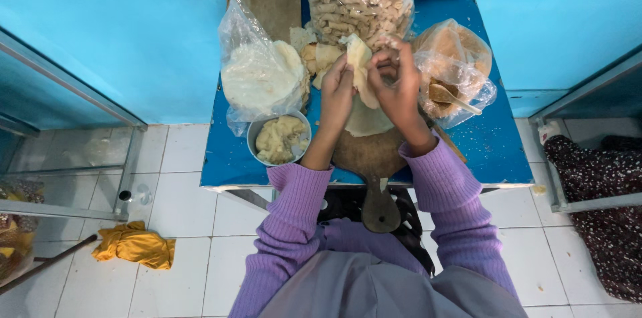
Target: The person sits at a table and assembles filled snack rounds: they tear pieces from a large soft dough-like block, place filling from a bowl onto flat round pieces, press the rounds together into stacks, and finally cut a stacked round with a knife on a wooden board.
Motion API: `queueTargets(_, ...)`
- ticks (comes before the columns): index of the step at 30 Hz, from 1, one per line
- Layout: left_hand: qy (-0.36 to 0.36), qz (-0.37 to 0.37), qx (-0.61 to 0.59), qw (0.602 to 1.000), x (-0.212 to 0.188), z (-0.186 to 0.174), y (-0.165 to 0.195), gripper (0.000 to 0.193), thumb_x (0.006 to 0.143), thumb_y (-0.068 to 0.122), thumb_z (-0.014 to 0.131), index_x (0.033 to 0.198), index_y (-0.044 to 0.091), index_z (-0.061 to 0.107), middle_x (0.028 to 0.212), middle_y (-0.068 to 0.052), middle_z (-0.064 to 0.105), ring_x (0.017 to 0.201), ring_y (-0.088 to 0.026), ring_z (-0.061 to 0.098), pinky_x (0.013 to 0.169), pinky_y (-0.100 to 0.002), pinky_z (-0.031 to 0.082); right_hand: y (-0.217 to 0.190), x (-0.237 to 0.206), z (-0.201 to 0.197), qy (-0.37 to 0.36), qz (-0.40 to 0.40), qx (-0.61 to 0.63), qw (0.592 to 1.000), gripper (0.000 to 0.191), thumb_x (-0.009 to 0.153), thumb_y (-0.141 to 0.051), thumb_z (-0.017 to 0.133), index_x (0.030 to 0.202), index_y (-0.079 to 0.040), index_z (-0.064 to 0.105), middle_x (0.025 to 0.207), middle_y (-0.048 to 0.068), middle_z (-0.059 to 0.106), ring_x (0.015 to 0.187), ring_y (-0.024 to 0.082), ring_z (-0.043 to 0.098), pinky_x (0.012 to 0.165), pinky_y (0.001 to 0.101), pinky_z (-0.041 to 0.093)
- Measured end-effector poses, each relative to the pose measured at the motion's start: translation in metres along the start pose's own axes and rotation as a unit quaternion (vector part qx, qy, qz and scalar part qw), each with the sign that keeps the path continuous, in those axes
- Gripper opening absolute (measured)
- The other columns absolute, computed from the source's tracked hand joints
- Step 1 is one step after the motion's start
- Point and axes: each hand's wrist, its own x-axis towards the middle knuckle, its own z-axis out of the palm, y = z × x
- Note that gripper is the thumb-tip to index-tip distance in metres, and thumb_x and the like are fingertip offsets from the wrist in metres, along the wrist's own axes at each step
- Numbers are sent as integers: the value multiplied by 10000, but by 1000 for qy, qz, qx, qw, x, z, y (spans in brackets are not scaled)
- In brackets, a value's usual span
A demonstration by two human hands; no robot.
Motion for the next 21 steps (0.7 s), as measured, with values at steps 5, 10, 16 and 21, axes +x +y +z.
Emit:
queueTargets(5,11,80,-9,997,3,-2,-1,348,1079,60,462,1388,-56,569,1216,-98,682,1085,-134,634,950,-271,502,6,6,-2,-14,48,120,992,647,981,101,744,1520,-35,412,1136,82,648,1017,137,673,887,275,605)
queueTargets(10,-2,100,32,994,0,1,6,351,1065,52,457,1384,-41,572,1219,-111,677,1106,-141,639,968,-270,497,-10,3,3,-44,-56,-45,996,675,872,112,827,1433,-31,481,1014,78,697,963,153,717,820,284,627)
queueTargets(16,39,54,73,995,-3,1,10,357,1051,60,470,1368,-37,603,1064,-104,683,907,-157,606,817,-292,492,0,3,4,-32,-29,-27,999,598,936,130,755,1448,-27,487,1004,75,676,937,127,696,779,288,632)
queueTargets(21,67,74,19,995,0,-6,12,344,1086,79,439,1341,-40,637,1013,-79,676,844,-145,577,764,-298,471,21,7,-4,42,89,123,988,570,976,133,676,1481,-36,472,1051,51,596,925,117,643,787,259,575)
